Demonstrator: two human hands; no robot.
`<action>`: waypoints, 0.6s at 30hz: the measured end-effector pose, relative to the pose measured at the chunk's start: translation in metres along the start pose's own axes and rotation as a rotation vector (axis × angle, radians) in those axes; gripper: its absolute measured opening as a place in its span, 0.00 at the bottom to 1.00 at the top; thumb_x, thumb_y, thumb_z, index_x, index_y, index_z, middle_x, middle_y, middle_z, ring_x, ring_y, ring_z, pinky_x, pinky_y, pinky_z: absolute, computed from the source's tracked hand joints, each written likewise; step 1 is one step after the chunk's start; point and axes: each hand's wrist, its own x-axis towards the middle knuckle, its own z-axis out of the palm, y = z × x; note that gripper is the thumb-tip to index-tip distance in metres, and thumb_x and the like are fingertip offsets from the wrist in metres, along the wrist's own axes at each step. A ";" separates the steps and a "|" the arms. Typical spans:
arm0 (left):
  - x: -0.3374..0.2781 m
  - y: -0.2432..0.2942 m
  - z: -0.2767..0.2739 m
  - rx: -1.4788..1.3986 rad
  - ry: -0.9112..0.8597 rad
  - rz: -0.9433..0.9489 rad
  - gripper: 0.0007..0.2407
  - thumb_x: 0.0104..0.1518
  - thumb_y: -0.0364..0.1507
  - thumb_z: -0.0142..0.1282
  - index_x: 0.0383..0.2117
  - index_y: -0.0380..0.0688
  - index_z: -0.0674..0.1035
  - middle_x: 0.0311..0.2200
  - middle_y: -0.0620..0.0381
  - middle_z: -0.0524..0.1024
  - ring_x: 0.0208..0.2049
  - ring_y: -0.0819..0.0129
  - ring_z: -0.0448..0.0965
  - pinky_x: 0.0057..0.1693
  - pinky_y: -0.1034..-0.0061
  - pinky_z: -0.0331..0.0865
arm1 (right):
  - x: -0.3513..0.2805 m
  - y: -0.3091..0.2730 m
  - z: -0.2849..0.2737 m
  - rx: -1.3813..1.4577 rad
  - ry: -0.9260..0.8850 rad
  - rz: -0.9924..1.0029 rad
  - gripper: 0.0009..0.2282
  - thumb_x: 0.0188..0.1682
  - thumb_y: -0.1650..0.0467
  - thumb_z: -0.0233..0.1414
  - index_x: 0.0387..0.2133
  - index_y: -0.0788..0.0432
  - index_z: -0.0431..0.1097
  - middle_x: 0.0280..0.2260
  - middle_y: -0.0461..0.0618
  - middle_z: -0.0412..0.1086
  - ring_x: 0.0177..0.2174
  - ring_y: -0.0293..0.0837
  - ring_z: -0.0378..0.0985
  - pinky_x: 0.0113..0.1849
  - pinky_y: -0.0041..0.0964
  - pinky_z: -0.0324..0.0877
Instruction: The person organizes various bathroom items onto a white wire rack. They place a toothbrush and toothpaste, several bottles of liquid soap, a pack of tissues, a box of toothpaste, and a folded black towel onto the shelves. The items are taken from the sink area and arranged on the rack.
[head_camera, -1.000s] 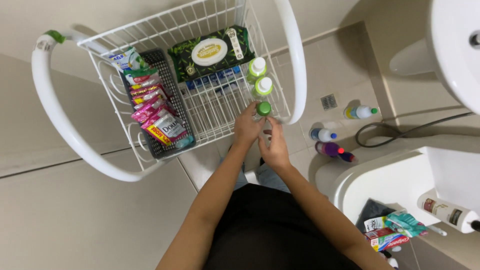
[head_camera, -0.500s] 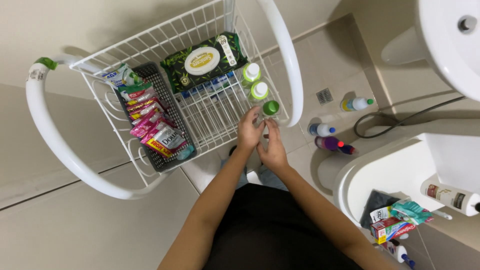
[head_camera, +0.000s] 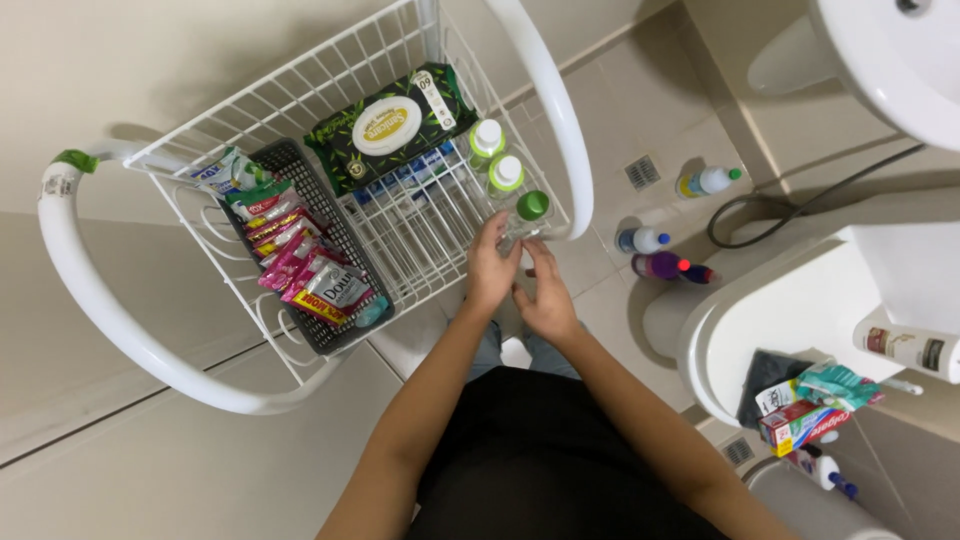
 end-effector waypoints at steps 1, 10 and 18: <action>-0.007 0.002 -0.005 0.062 0.017 0.049 0.21 0.53 0.20 0.64 0.55 0.38 0.74 0.47 0.35 0.77 0.50 0.38 0.79 0.54 0.58 0.79 | -0.003 0.001 0.000 -0.005 -0.009 0.030 0.34 0.46 0.77 0.56 0.67 0.56 0.51 0.65 0.65 0.49 0.51 0.67 0.73 0.50 0.54 0.75; -0.080 0.013 -0.017 0.211 -0.247 0.309 0.14 0.58 0.26 0.60 0.51 0.49 0.81 0.45 0.50 0.81 0.47 0.52 0.83 0.52 0.64 0.78 | -0.057 0.014 -0.020 0.096 0.095 0.112 0.25 0.49 0.76 0.52 0.62 0.52 0.62 0.57 0.59 0.64 0.45 0.65 0.79 0.44 0.56 0.76; -0.130 0.021 0.033 0.173 -0.532 0.325 0.15 0.55 0.25 0.59 0.50 0.51 0.81 0.42 0.52 0.82 0.38 0.57 0.85 0.45 0.65 0.80 | -0.131 0.038 -0.068 -0.030 0.277 0.114 0.15 0.46 0.73 0.59 0.48 0.50 0.75 0.39 0.47 0.76 0.35 0.51 0.84 0.37 0.42 0.79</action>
